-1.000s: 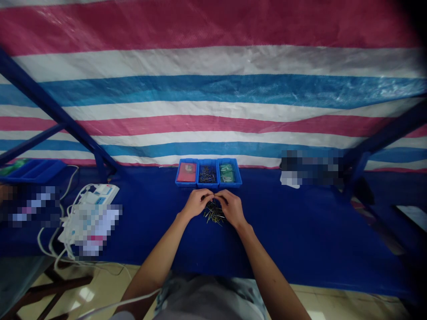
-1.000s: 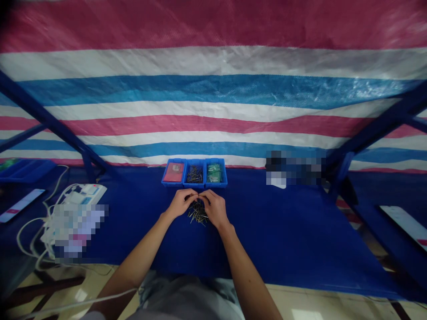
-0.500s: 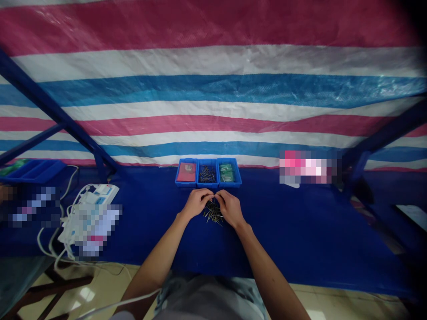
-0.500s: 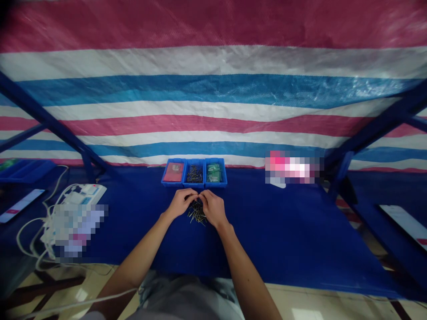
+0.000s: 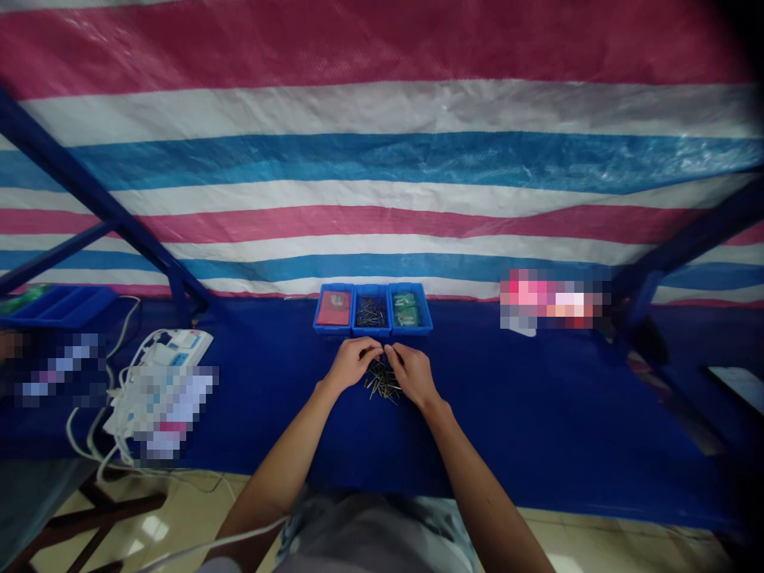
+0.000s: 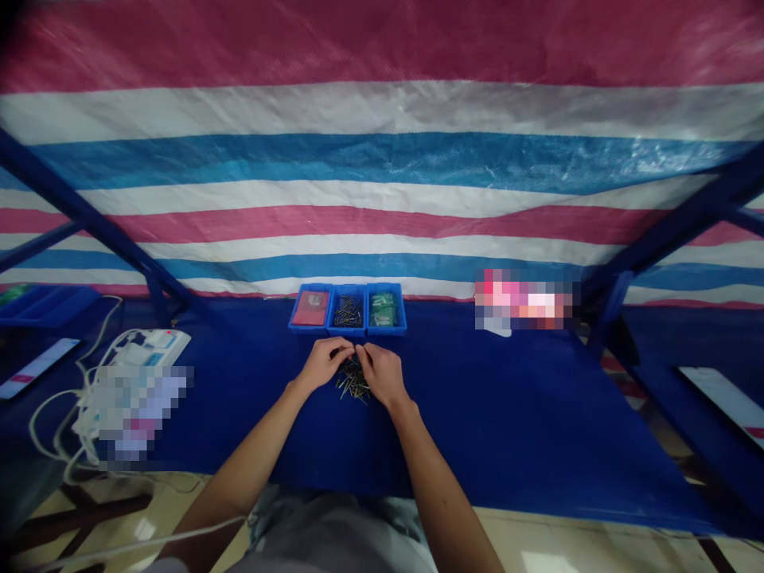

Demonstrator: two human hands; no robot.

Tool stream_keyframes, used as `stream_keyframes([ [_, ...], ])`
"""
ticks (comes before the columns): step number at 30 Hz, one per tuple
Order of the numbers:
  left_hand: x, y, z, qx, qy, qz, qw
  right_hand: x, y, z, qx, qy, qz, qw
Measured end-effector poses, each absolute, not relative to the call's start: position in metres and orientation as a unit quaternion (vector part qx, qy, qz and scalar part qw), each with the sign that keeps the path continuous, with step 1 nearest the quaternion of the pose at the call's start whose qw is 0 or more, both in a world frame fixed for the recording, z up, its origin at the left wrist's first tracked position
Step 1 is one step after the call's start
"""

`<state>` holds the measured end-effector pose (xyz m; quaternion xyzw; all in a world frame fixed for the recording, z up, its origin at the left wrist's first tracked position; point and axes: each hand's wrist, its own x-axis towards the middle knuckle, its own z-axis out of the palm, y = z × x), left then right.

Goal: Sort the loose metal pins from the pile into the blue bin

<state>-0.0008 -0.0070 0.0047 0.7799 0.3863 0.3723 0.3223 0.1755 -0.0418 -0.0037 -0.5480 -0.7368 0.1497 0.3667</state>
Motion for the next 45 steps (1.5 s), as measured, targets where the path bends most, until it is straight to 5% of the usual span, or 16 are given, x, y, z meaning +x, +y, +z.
stream_keyframes([
  [12,-0.001,-0.008,0.008,0.777,0.392,0.364,0.332,0.179,-0.038,-0.014,-0.465,-0.74,0.181,0.452],
  [45,0.0,-0.006,0.004,0.779,0.388,0.369,0.327,0.176,-0.038,-0.012,-0.562,-0.75,0.084,0.339],
])
